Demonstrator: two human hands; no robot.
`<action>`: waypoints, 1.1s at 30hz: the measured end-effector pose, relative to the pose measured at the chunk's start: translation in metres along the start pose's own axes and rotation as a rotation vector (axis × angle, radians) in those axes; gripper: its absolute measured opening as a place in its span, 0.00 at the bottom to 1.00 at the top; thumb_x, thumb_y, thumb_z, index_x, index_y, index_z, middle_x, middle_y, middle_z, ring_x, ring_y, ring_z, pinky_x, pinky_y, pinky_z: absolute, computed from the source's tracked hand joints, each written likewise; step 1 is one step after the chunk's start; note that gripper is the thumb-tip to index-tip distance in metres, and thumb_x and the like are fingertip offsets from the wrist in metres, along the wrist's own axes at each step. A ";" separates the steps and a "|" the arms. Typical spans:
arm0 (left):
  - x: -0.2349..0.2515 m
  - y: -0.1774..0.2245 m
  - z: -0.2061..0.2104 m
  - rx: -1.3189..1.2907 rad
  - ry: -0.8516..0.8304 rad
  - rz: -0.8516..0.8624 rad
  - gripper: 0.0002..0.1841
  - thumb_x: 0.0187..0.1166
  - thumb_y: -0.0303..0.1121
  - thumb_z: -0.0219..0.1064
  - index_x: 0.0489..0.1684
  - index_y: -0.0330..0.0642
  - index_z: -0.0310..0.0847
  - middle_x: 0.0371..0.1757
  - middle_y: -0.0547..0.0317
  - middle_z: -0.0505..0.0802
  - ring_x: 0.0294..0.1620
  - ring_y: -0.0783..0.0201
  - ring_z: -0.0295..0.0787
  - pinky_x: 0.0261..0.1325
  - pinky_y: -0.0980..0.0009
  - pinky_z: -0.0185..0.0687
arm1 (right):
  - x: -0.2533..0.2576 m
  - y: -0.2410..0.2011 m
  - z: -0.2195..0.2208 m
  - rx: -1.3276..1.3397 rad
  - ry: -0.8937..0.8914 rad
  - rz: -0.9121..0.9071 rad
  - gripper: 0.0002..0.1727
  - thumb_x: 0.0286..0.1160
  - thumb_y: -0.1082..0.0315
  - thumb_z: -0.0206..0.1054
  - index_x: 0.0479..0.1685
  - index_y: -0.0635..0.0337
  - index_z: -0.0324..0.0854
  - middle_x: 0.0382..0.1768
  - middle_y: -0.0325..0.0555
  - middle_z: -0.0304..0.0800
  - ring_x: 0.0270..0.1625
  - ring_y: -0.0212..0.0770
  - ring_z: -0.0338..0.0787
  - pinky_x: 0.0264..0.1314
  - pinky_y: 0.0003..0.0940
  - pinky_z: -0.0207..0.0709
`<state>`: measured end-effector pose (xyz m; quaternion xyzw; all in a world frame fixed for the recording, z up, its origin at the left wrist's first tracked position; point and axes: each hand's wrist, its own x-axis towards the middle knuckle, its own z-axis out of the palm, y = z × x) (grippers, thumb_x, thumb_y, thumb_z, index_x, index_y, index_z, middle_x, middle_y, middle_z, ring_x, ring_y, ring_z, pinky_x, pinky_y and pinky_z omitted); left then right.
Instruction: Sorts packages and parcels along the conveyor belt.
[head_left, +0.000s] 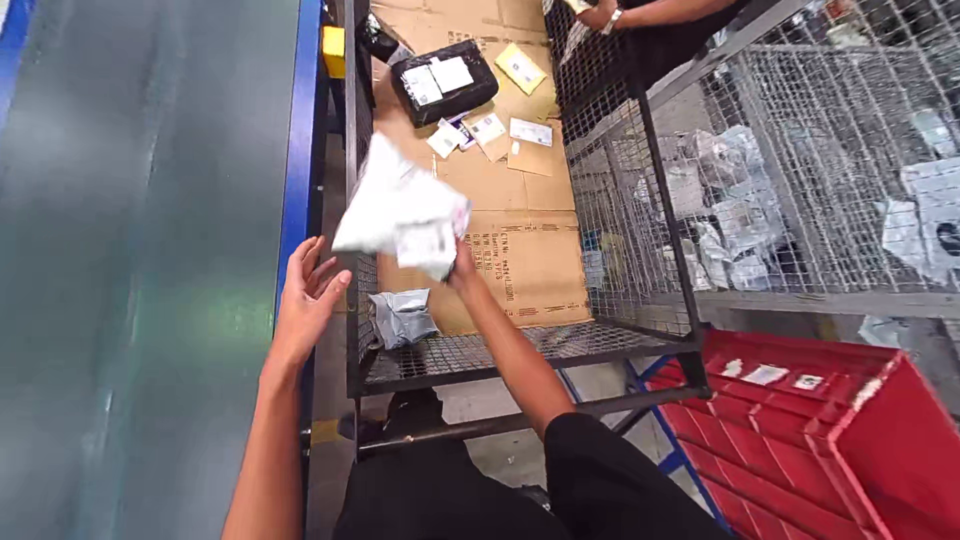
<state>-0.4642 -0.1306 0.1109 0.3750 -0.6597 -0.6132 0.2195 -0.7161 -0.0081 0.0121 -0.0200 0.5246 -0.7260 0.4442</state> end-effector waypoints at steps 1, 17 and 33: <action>-0.008 -0.006 -0.003 -0.002 0.017 0.002 0.47 0.75 0.53 0.73 0.91 0.40 0.52 0.88 0.50 0.71 0.79 0.57 0.79 0.75 0.61 0.84 | 0.037 -0.021 -0.007 0.035 0.061 -0.098 0.25 0.93 0.50 0.43 0.75 0.55 0.68 0.52 0.46 0.90 0.51 0.39 0.91 0.53 0.43 0.88; -0.412 -0.163 -0.071 0.171 1.268 -0.660 0.20 0.83 0.33 0.66 0.69 0.32 0.78 0.60 0.46 0.93 0.58 0.58 0.94 0.62 0.58 0.91 | -0.013 0.101 0.071 -0.901 -0.307 -0.476 0.34 0.81 0.66 0.68 0.80 0.77 0.62 0.68 0.66 0.82 0.64 0.45 0.89 0.66 0.36 0.84; -0.784 -0.204 -0.223 0.184 1.665 -1.072 0.65 0.49 0.60 0.88 0.92 0.40 0.54 0.88 0.33 0.67 0.86 0.32 0.63 0.83 0.32 0.61 | -0.298 0.433 0.470 -1.807 -1.384 -0.569 0.67 0.39 0.35 0.89 0.83 0.69 0.63 0.79 0.83 0.62 0.80 0.82 0.65 0.72 0.80 0.64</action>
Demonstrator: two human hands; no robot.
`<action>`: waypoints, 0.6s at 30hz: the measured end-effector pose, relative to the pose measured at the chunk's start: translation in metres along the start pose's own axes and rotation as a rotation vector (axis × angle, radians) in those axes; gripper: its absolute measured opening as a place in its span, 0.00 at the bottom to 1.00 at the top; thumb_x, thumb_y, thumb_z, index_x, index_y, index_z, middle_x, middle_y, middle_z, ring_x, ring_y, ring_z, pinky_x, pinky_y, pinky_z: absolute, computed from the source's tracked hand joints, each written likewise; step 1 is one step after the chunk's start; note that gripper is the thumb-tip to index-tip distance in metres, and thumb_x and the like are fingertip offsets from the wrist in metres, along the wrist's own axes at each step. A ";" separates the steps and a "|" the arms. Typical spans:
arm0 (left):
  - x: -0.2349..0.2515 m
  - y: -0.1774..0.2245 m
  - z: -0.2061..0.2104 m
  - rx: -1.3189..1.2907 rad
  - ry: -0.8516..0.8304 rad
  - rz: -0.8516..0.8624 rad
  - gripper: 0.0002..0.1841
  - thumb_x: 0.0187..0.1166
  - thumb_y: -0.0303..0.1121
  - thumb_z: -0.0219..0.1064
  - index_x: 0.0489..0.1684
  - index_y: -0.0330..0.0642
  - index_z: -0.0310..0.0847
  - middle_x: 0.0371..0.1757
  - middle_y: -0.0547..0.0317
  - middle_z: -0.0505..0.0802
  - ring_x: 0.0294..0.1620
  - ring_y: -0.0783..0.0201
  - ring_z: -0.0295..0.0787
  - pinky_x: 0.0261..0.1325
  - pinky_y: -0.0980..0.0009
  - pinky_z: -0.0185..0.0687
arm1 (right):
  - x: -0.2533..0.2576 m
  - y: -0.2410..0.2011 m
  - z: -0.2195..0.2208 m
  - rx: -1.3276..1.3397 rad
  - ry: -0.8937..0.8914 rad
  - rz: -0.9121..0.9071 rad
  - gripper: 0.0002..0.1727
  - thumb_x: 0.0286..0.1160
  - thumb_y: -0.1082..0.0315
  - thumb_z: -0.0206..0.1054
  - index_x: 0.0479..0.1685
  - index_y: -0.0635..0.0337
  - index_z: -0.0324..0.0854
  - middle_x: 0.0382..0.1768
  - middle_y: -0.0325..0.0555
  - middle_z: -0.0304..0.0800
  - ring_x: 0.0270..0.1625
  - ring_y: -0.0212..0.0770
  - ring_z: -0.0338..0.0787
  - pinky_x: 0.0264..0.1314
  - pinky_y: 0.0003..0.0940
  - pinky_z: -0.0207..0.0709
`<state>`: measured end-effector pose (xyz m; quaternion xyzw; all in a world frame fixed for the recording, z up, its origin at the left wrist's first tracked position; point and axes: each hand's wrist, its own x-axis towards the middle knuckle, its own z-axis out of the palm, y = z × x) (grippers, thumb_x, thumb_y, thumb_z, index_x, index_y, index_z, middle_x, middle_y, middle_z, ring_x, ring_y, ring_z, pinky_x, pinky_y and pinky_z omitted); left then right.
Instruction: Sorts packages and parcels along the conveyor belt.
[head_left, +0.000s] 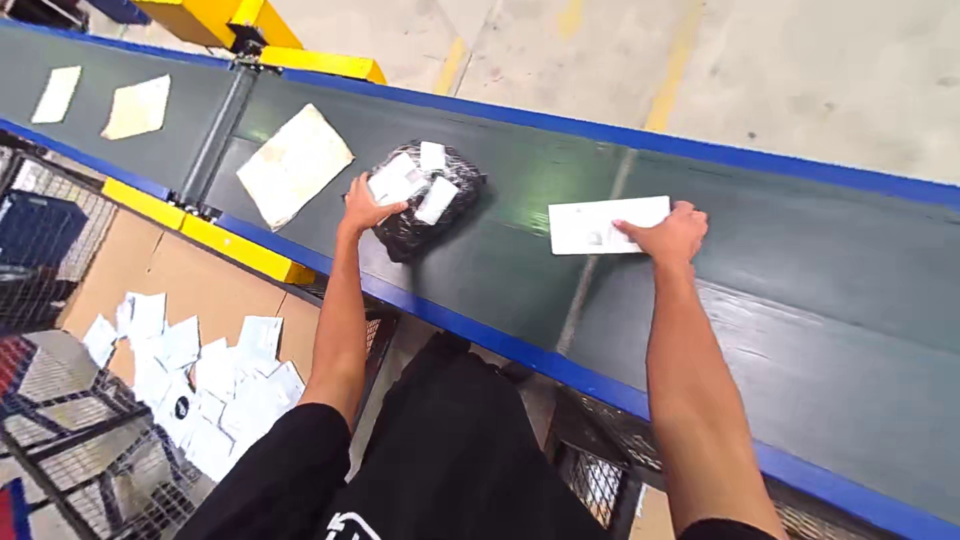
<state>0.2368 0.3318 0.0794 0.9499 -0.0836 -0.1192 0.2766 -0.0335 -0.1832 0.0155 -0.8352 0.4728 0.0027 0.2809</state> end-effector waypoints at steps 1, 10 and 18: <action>0.008 0.000 -0.007 -0.092 -0.124 -0.017 0.64 0.53 0.54 0.89 0.93 0.42 0.51 0.87 0.33 0.69 0.85 0.33 0.65 0.82 0.34 0.64 | 0.007 -0.004 0.002 -0.021 0.008 0.045 0.69 0.36 0.36 0.90 0.82 0.71 0.63 0.78 0.84 0.63 0.79 0.81 0.66 0.74 0.78 0.64; 0.031 0.023 0.034 -0.334 -0.822 -0.005 0.40 0.65 0.33 0.81 0.80 0.35 0.67 0.64 0.47 0.88 0.60 0.62 0.89 0.67 0.60 0.85 | -0.055 0.083 -0.019 0.500 0.066 0.184 0.36 0.64 0.54 0.83 0.68 0.67 0.78 0.56 0.62 0.89 0.58 0.52 0.90 0.64 0.56 0.83; -0.060 0.074 0.124 -0.542 -0.830 0.026 0.42 0.72 0.45 0.75 0.83 0.43 0.54 0.52 0.69 0.89 0.46 0.76 0.91 0.53 0.69 0.92 | -0.324 0.319 -0.087 1.256 0.673 0.591 0.26 0.84 0.55 0.67 0.76 0.57 0.73 0.53 0.50 0.93 0.51 0.43 0.94 0.55 0.45 0.89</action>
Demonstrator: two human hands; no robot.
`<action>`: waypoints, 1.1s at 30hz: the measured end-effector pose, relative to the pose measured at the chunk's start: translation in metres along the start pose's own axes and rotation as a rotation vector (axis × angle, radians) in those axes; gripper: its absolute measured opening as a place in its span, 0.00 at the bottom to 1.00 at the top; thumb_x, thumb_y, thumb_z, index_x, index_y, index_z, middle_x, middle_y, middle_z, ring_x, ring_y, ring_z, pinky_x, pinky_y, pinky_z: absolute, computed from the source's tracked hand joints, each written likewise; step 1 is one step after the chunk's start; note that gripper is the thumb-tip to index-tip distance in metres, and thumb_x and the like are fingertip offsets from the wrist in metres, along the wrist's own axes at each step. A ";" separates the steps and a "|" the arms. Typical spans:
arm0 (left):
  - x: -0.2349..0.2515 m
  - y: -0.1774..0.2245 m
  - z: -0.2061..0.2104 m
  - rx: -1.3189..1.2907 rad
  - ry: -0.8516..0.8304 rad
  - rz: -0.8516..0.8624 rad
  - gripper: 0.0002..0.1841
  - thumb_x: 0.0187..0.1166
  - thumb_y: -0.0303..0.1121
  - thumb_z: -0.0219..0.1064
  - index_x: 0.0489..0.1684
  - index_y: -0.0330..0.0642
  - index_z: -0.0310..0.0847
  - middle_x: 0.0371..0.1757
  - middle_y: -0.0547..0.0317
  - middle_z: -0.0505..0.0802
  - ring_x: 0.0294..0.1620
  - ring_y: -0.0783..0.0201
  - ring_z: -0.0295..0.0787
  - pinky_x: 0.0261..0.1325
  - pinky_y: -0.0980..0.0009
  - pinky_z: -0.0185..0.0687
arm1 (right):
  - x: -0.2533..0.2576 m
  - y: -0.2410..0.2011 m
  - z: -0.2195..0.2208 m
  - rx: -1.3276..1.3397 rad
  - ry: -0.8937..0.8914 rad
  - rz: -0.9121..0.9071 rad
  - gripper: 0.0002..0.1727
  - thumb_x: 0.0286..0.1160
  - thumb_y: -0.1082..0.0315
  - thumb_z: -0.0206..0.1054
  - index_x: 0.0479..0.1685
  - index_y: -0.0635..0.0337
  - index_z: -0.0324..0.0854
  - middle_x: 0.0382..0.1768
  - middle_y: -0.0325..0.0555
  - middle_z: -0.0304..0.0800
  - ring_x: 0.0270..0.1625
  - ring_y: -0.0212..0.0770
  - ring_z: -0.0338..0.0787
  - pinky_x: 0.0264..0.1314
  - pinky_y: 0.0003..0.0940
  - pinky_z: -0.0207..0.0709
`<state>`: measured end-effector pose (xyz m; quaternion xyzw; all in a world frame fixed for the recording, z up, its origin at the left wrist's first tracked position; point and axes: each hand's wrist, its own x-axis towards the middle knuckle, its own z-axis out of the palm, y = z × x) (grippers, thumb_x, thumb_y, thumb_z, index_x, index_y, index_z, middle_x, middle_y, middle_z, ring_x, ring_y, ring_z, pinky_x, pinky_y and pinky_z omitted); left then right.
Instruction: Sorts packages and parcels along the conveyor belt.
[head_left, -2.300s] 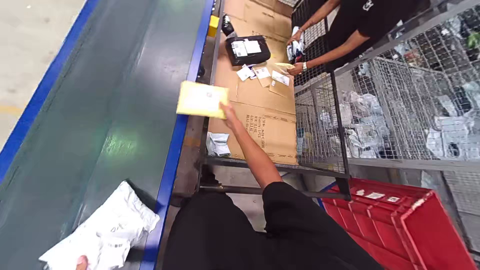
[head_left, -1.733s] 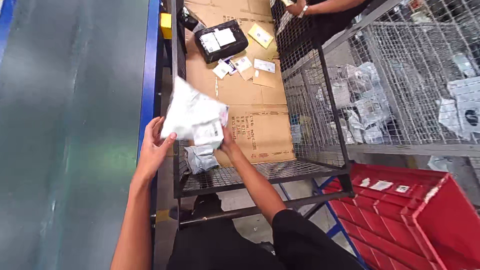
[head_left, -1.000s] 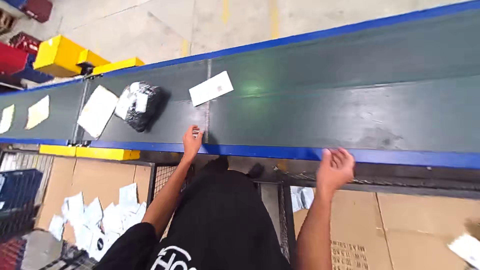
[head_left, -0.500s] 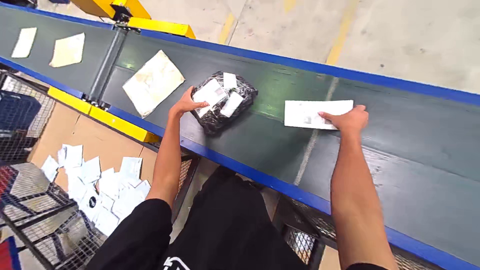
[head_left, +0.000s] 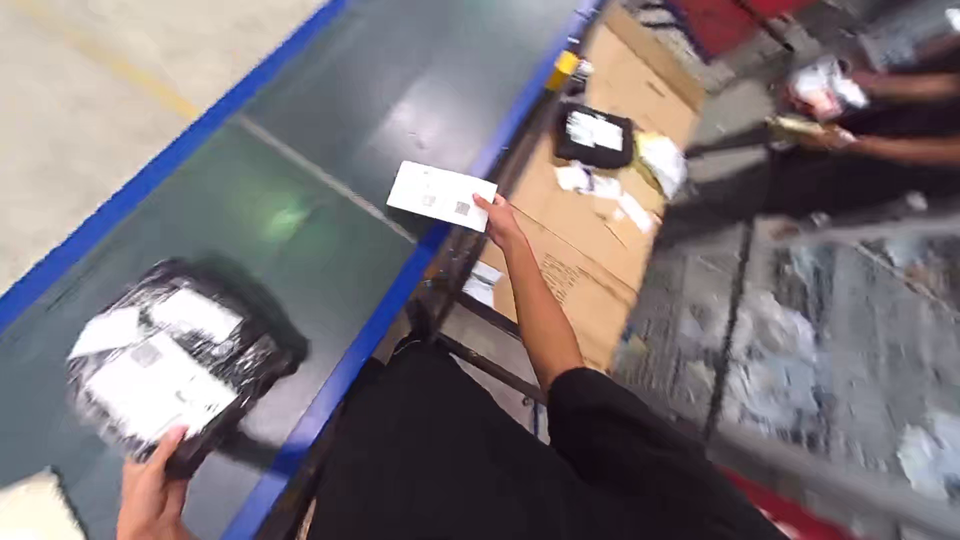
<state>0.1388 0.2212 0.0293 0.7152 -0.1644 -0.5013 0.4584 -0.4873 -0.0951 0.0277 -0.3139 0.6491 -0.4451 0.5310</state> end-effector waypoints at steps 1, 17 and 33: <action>0.003 0.000 0.012 -0.045 -0.015 0.026 0.42 0.72 0.45 0.76 0.83 0.44 0.54 0.53 0.69 0.90 0.49 0.74 0.91 0.56 0.67 0.91 | 0.007 -0.004 -0.054 0.064 0.153 -0.018 0.28 0.84 0.54 0.66 0.77 0.55 0.70 0.55 0.49 0.92 0.52 0.43 0.93 0.55 0.44 0.89; -0.054 0.129 0.458 0.436 -0.559 0.340 0.60 0.47 0.46 0.87 0.87 0.36 0.54 0.68 0.54 0.86 0.60 0.71 0.88 0.62 0.69 0.89 | -0.113 0.017 -0.054 0.493 -0.334 0.045 0.58 0.73 0.64 0.70 0.96 0.46 0.27 0.81 0.60 0.69 0.62 0.55 0.89 0.52 0.56 0.89; -0.033 0.135 0.310 0.977 -0.047 0.801 0.36 0.79 0.47 0.70 0.82 0.32 0.69 0.76 0.33 0.82 0.76 0.42 0.80 0.77 0.44 0.75 | 0.057 -0.128 -0.252 0.050 -0.062 -0.456 0.47 0.83 0.42 0.61 0.95 0.42 0.37 0.83 0.42 0.73 0.77 0.47 0.82 0.75 0.50 0.82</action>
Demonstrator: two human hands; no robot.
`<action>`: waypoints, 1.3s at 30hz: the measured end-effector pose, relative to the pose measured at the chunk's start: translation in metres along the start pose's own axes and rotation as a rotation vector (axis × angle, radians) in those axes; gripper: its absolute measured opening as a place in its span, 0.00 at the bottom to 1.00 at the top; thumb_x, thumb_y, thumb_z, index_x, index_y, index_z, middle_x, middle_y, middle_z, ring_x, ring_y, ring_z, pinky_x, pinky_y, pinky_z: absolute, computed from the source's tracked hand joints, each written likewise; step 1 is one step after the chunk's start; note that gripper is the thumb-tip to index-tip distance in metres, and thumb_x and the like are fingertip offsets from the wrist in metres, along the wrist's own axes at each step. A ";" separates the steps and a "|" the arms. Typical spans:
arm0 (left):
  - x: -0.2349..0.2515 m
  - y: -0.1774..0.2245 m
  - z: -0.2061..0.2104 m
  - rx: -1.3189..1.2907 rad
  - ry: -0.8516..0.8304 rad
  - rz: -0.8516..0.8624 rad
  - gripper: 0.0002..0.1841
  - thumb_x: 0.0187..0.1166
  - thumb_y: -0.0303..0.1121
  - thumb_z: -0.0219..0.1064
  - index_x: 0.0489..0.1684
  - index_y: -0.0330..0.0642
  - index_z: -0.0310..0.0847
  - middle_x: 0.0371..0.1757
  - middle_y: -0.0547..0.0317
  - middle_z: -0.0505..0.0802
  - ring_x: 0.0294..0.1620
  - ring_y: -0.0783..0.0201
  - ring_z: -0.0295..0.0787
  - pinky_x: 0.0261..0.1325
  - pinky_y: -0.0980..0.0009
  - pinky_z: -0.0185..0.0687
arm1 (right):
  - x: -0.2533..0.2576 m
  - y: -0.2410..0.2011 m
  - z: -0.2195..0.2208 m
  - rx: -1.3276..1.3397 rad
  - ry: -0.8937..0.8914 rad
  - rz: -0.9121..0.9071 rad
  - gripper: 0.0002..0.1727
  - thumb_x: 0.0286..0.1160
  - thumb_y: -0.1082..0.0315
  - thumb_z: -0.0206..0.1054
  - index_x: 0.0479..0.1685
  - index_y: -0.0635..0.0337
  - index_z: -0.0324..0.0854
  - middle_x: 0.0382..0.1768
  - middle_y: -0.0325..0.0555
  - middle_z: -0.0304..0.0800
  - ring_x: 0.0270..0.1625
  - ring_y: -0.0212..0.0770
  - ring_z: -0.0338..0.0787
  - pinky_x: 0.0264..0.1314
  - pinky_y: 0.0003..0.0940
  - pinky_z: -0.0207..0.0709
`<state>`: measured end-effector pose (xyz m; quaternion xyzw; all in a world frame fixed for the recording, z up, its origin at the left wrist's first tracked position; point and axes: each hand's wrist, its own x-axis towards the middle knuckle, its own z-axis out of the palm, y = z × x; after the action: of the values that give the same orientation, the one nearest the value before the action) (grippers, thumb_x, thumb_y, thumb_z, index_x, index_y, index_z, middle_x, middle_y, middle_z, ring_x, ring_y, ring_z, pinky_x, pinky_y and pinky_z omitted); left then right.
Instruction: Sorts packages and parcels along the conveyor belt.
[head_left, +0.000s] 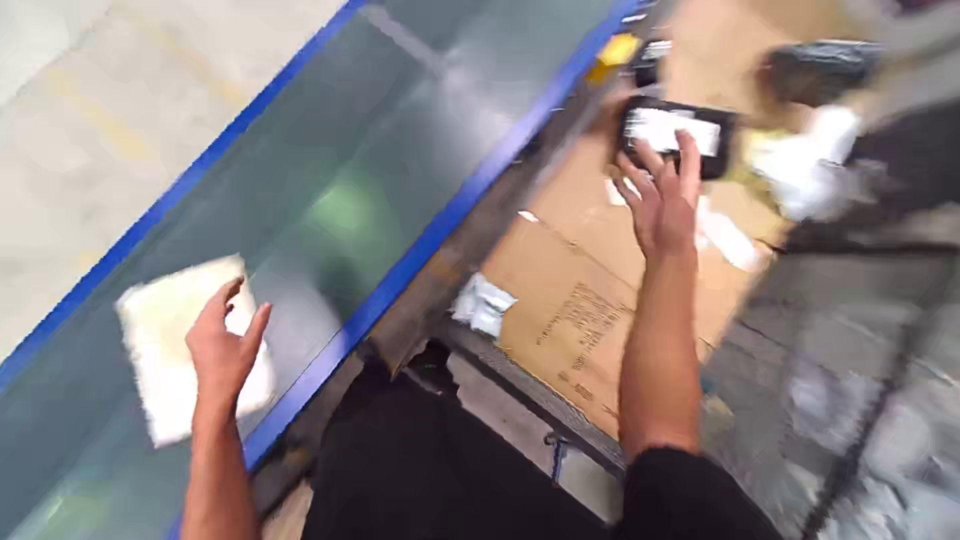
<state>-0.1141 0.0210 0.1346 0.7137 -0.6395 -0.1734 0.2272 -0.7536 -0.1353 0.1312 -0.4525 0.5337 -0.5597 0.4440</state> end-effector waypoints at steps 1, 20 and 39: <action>-0.027 -0.036 -0.026 0.082 0.080 -0.162 0.36 0.79 0.46 0.70 0.81 0.30 0.69 0.76 0.29 0.80 0.78 0.38 0.77 0.79 0.42 0.72 | -0.022 0.030 0.033 -0.002 -0.101 0.087 0.48 0.79 0.41 0.65 0.94 0.44 0.42 0.80 0.44 0.77 0.74 0.48 0.85 0.73 0.49 0.83; 0.022 -0.124 0.057 -0.595 -0.104 -0.604 0.34 0.79 0.42 0.73 0.79 0.30 0.69 0.69 0.39 0.86 0.66 0.55 0.88 0.70 0.55 0.85 | -0.142 0.131 0.489 -0.308 -0.583 0.517 0.30 0.70 0.58 0.78 0.68 0.68 0.81 0.58 0.64 0.90 0.63 0.54 0.89 0.71 0.55 0.80; -0.097 -0.180 -0.072 -0.331 0.336 -0.771 0.40 0.83 0.38 0.67 0.91 0.30 0.48 0.86 0.35 0.69 0.80 0.53 0.75 0.76 0.60 0.79 | -0.018 0.110 -0.064 -0.123 0.642 0.451 0.32 0.88 0.60 0.59 0.90 0.51 0.55 0.79 0.52 0.75 0.69 0.48 0.87 0.64 0.45 0.87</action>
<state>0.0627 0.1389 0.0920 0.8720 -0.2451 -0.2271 0.3577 -0.8112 -0.1088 0.0190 -0.1519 0.7639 -0.5281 0.3384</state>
